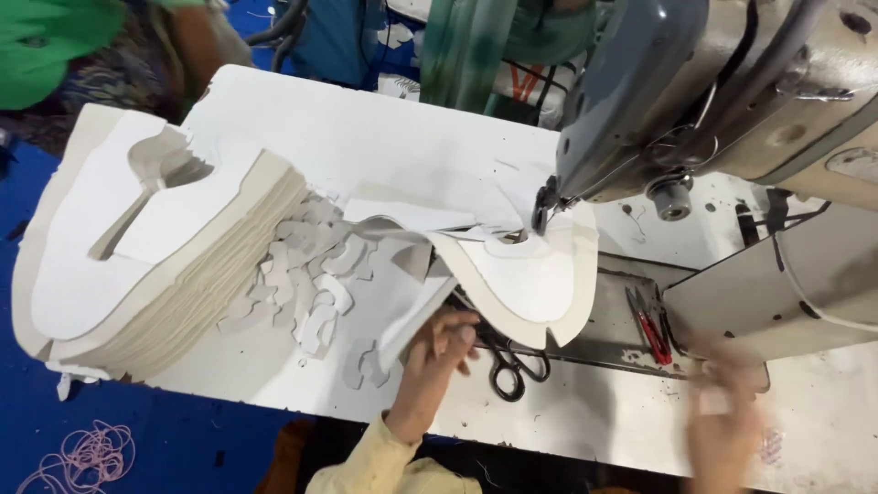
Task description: The person sews white shoe parts using a sewing machine, then cuts the excess thread with scissors. They repeat this process for multiple shoe parts, stacking the finished pieces on the table.
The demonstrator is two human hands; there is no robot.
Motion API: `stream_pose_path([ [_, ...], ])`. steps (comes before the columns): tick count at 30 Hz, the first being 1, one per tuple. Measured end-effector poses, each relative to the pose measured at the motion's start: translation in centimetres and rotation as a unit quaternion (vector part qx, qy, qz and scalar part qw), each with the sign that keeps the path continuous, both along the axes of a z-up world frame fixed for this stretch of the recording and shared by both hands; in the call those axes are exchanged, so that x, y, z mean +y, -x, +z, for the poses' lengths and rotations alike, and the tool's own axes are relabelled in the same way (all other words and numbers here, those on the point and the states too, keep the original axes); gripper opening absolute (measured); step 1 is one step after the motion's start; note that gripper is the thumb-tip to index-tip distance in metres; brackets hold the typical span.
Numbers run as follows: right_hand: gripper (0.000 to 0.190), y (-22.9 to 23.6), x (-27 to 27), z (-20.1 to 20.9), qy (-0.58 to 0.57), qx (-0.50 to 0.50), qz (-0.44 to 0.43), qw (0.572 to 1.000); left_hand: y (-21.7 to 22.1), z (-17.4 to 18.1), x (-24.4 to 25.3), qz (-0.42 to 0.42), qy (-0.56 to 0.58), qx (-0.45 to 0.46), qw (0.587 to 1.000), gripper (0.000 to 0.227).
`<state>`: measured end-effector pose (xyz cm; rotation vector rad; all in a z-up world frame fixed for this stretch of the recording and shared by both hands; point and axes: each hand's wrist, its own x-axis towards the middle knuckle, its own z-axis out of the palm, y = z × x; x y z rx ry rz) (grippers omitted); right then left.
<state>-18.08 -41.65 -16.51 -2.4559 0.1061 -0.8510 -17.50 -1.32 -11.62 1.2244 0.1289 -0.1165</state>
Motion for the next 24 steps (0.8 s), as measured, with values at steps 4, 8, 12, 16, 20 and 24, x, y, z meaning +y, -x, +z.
stream_pose_path([
  [4,0.053,2.9,18.2,4.8,-0.129,0.162,0.188,0.960,-3.8,3.9,0.7,0.011,0.104,-0.073,0.992,0.049],
  [8,0.060,3.9,22.7,7.8,0.035,0.195,0.156,0.968,-8.8,3.4,1.6,0.070,0.203,-0.012,0.977,0.051],
  [12,0.058,3.9,24.0,7.9,0.129,0.164,0.172,0.963,-8.5,3.3,2.8,0.142,0.044,-0.149,0.978,0.041],
  [16,0.058,3.8,26.2,7.8,0.121,0.200,0.185,0.955,-6.7,-0.8,3.7,0.190,-0.054,-0.181,0.964,0.029],
  [20,0.059,2.0,26.9,9.0,0.082,0.214,0.176,0.957,-7.1,-5.1,4.5,0.186,-0.099,-0.245,0.946,0.022],
  [24,0.051,1.4,25.3,9.7,-0.097,0.409,0.155,0.894,-7.4,-4.8,4.7,0.180,-0.192,-0.254,0.931,0.021],
])
